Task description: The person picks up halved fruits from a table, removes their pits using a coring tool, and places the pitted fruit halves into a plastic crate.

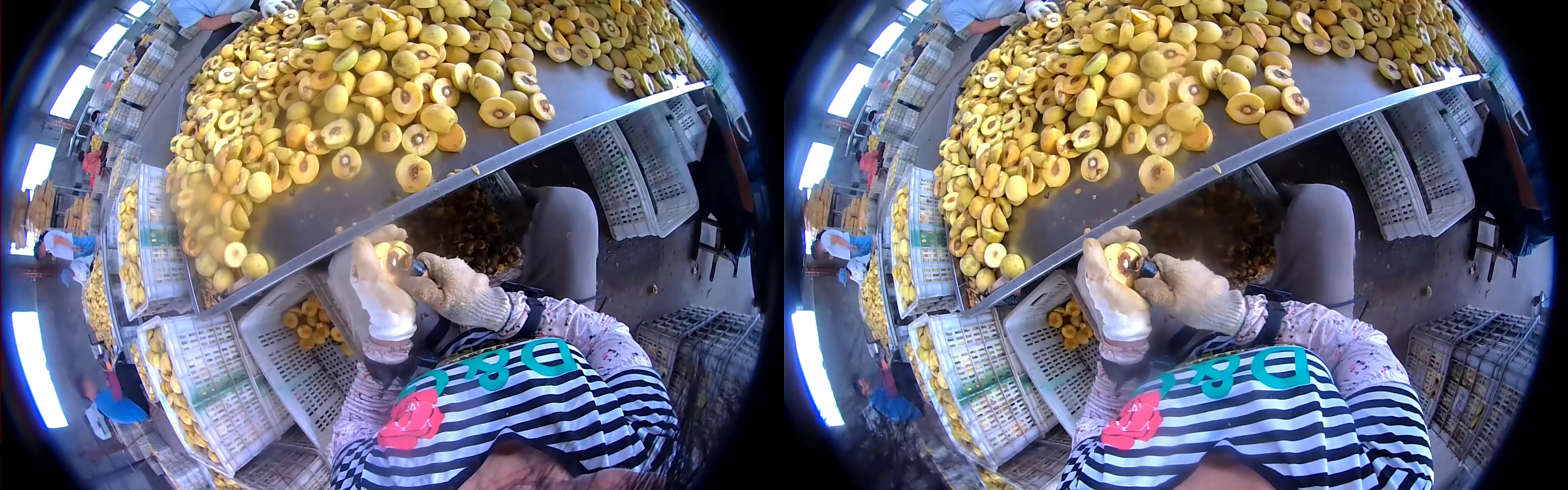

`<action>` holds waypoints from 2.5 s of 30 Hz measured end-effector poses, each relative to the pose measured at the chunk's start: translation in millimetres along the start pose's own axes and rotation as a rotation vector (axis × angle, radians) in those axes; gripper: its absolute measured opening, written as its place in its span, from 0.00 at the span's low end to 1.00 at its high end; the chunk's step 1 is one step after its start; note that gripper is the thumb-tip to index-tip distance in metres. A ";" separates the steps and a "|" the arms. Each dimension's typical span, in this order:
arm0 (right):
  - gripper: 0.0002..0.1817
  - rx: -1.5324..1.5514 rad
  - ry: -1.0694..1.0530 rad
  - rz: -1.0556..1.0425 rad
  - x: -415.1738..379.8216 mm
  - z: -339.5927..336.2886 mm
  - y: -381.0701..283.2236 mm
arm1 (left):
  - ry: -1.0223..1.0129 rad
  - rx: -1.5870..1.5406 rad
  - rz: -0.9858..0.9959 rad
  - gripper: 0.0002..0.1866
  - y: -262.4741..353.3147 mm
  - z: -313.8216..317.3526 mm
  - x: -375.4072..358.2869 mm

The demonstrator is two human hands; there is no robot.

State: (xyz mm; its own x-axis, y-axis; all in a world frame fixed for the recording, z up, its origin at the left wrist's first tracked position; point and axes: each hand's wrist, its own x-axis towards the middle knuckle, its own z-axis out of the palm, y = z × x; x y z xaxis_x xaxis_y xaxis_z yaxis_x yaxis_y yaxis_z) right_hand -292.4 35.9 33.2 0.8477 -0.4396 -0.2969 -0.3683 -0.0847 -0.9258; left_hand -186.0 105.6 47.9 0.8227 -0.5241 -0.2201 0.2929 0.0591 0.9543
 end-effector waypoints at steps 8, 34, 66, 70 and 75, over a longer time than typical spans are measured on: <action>0.22 0.234 -0.096 -0.006 3.8 -7.3 7.0 | -0.099 -0.257 0.072 0.19 -12.5 11.2 11.6; 0.22 0.404 -0.234 -0.132 10.0 5.9 26.8 | -0.267 -0.136 0.307 0.15 -3.1 -10.5 4.6; 0.24 0.270 -0.136 -0.212 12.5 -1.7 36.1 | -0.372 0.250 0.846 0.14 -14.6 9.7 28.4; 0.20 0.291 -0.203 -0.036 5.6 -9.6 19.3 | -0.377 -0.168 0.049 0.14 -4.3 -2.2 21.6; 0.19 0.496 -0.451 0.269 2.5 -16.2 17.9 | -0.873 -0.167 -0.305 0.16 6.1 -30.3 57.1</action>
State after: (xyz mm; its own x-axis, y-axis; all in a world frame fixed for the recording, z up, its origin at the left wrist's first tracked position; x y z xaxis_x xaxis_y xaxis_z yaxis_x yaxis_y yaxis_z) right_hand -303.0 18.8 19.7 0.8664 0.0324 -0.4983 -0.4606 0.4373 -0.7724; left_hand -122.4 101.8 35.0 0.0627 -0.9848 -0.1620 0.5571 -0.1001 0.8244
